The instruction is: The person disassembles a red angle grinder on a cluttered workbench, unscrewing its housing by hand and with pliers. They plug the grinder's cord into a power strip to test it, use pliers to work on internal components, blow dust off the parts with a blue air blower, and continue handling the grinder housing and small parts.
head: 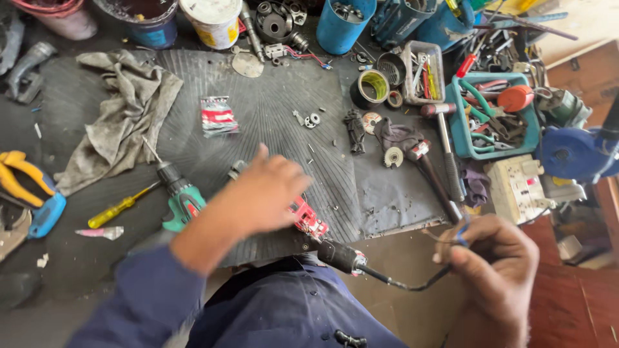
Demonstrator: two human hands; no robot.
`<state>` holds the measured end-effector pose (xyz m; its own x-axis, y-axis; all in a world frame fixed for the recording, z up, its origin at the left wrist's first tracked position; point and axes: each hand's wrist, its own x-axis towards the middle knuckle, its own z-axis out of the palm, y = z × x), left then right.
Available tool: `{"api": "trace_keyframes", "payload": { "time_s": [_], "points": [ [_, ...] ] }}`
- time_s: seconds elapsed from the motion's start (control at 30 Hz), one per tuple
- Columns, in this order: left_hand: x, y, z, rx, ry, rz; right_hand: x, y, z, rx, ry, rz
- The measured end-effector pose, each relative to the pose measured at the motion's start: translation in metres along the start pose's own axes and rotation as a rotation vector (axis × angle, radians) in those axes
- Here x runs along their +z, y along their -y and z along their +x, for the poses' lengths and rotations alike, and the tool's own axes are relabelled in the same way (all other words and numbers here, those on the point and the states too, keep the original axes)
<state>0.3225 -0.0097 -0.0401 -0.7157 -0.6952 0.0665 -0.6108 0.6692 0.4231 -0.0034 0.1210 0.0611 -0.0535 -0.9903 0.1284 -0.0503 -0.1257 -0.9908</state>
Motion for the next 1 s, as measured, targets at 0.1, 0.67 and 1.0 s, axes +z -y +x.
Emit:
{"api": "trace_keyframes", "payload": {
  "time_s": [0.1,0.67,1.0],
  "points": [
    [0.004,-0.043,-0.024,0.196,-0.113,-0.569,0.041,0.003,-0.003,0.112,0.006,-0.185],
    [0.028,-0.087,-0.153,-0.034,-0.234,-1.366,0.157,-0.119,0.091,0.089,0.496,-0.78],
    [0.06,-0.15,-0.166,-0.596,-0.653,-1.588,0.185,-0.14,0.119,-0.025,0.737,-0.917]
  ]
}}
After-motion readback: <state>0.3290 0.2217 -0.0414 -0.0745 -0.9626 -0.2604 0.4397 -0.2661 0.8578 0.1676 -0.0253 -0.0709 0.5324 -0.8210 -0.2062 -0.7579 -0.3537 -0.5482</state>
